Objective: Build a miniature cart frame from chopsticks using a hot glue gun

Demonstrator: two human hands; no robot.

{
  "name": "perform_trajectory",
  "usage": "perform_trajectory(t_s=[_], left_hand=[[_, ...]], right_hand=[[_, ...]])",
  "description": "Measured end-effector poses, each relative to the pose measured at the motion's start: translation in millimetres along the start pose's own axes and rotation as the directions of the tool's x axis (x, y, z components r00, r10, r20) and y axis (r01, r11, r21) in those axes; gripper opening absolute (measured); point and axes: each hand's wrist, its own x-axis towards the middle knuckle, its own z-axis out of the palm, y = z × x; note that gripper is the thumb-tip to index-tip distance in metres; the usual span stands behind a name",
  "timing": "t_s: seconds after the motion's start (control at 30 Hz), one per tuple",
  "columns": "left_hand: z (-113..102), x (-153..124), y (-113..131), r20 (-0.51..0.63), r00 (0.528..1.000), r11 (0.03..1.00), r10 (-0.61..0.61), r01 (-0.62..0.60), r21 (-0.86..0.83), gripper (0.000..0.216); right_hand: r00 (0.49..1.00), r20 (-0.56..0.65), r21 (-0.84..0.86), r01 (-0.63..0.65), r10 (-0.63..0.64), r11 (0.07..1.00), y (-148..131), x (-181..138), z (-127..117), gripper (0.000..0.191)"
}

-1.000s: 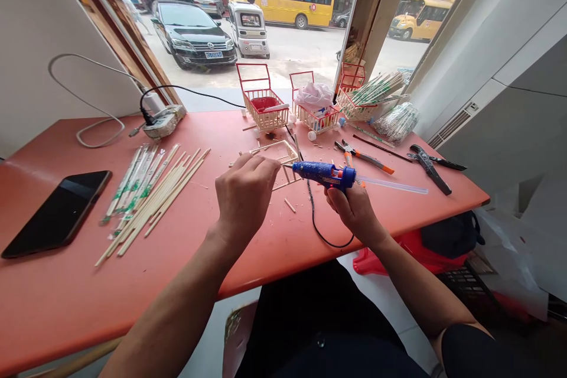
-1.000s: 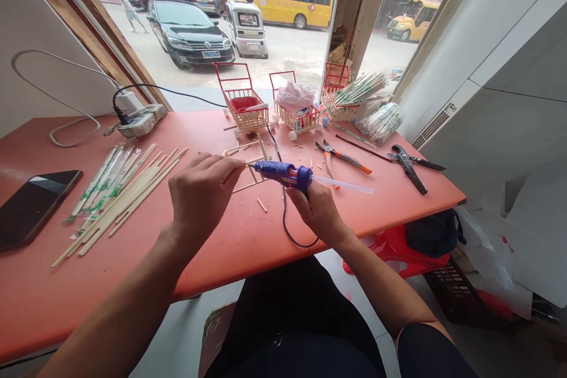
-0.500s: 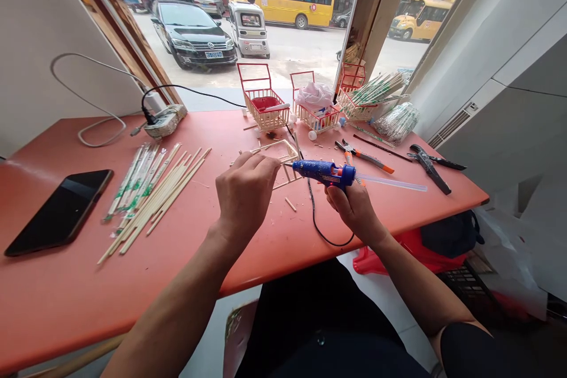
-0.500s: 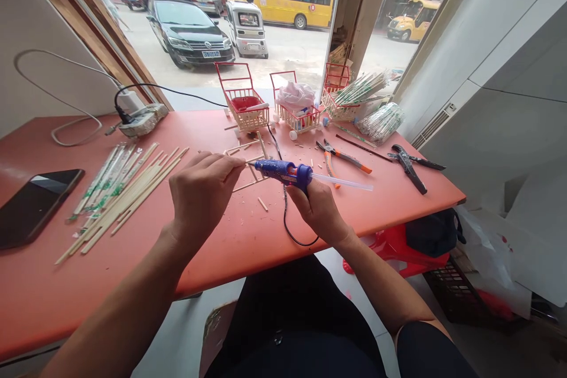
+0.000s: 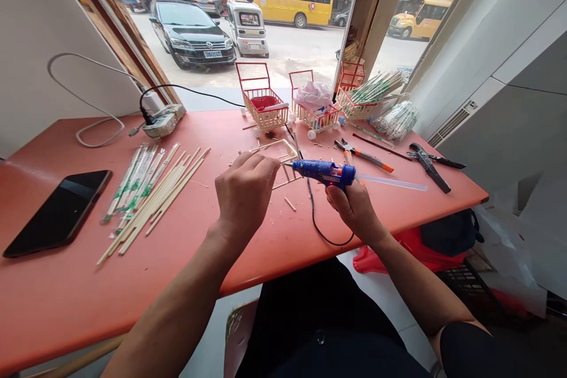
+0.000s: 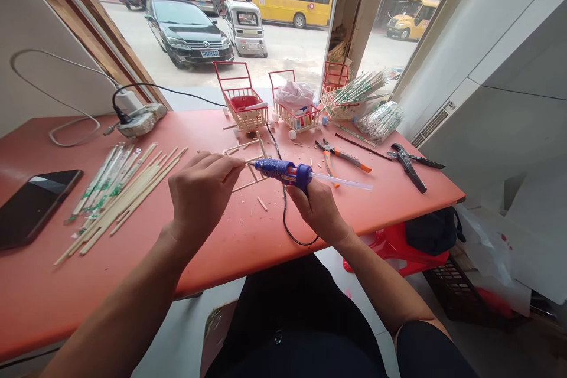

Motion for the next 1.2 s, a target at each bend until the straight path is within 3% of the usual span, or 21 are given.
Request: perform_trajectory(t_s=[1.2], left_hand=[[-0.2,-0.6,-1.5,0.012,1.0,1.0,-0.018,0.018,-0.016,0.03]], right_hand=[[1.0,-0.028,-0.025,-0.002,0.002,1.0,-1.5,-1.5,-2.9,0.061]])
